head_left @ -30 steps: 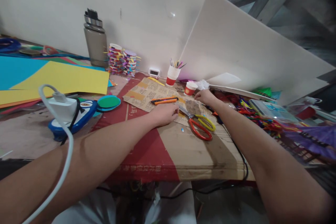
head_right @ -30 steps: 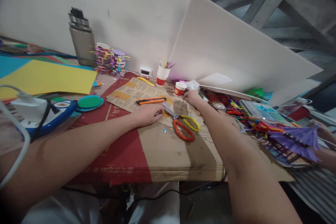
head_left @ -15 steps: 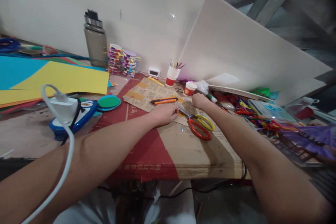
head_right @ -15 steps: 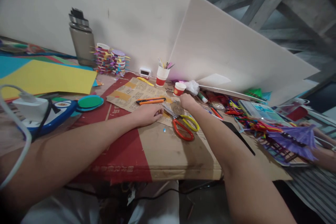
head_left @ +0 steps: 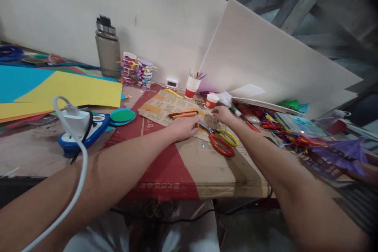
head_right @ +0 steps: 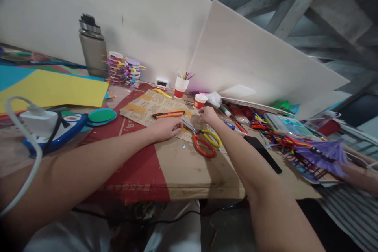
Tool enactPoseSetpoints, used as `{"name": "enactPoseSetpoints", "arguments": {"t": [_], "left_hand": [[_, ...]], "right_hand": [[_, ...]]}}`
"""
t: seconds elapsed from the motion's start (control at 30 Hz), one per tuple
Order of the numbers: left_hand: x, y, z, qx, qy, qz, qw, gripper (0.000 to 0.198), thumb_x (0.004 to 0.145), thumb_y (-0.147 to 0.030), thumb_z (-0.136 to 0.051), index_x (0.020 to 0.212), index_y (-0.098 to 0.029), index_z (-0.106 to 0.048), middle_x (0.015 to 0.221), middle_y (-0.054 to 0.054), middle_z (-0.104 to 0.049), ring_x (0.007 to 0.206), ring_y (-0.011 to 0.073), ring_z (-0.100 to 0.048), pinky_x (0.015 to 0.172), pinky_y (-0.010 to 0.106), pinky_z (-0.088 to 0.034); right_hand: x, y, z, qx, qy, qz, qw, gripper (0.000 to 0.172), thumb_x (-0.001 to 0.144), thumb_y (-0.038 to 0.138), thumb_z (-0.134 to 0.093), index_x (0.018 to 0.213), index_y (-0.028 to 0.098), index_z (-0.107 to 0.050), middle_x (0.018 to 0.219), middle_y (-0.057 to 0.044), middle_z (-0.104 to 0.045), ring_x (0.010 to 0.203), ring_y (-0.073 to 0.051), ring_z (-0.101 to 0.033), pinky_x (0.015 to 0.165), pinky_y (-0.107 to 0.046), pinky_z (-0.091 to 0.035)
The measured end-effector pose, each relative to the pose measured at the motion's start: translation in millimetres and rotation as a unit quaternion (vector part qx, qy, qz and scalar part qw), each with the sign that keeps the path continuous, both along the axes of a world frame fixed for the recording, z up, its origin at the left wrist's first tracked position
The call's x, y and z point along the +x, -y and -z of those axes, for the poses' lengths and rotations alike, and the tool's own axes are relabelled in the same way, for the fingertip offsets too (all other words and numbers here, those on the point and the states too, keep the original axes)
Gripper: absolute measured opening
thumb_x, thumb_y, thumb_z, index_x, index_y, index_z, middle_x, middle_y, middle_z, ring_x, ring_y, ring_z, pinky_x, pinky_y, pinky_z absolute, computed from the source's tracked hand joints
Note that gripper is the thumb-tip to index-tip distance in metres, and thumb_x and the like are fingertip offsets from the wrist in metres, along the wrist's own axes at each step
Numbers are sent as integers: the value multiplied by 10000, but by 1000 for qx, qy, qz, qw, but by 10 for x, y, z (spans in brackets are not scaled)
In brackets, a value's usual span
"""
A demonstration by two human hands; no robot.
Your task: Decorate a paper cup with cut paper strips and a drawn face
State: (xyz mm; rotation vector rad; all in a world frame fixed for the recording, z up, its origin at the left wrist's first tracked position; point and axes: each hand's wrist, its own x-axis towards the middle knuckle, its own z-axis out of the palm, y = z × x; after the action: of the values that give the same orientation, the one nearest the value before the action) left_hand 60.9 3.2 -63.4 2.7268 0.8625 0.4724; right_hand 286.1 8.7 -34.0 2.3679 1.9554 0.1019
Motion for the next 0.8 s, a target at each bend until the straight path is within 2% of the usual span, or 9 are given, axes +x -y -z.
{"name": "enactPoseSetpoints", "arguments": {"t": [0.1,0.17,0.3,0.53,0.67,0.8], "left_hand": [[0,-19,20,-2,1,3,1000,183,882,-317,-485,937,-217,-628,956,46,-710,834,212,-646,697,294,-449],[2,-28,30,-4,-5,2,1000,190,884,-322,-487,949,-217,-631,966,48,-711,851,214,-647,710,295,-452],[11,-34,39,-5,-7,-3,1000,185,879,-323,-493,942,-219,-631,961,47,-711,857,218,-645,705,297,-446],[6,-68,55,-11,11,3,1000,171,866,-310,-491,916,-220,-628,920,33,-710,799,202,-635,651,288,-406],[3,-125,69,-17,10,14,1000,173,859,-304,-507,920,-204,-635,921,44,-712,818,202,-635,679,284,-414],[14,-156,77,-27,16,5,999,159,846,-282,-524,905,-201,-647,903,43,-714,812,197,-636,673,276,-412]], "right_hand": [[-98,-59,50,11,-7,-15,1000,387,869,68,-507,1188,142,-713,1168,-123,-722,1063,-183,-669,893,-198,-468],[-152,-86,89,15,-10,-23,1000,348,867,86,-528,1135,150,-741,1181,-139,-714,1088,-202,-659,917,-216,-459],[-171,-114,138,34,-22,-6,999,290,841,85,-556,1035,114,-769,1103,-176,-730,1042,-231,-674,899,-246,-468],[-153,-120,104,97,-95,21,991,220,742,32,-599,879,91,-760,938,-144,-754,919,-220,-687,817,-253,-489],[-151,84,34,128,-179,15,975,155,762,84,-604,870,88,-715,783,-84,-732,725,-158,-666,700,-237,-499],[-236,529,-44,124,-297,-42,946,110,796,192,-622,877,131,-667,726,1,-687,588,-88,-610,604,-194,-482]]}}
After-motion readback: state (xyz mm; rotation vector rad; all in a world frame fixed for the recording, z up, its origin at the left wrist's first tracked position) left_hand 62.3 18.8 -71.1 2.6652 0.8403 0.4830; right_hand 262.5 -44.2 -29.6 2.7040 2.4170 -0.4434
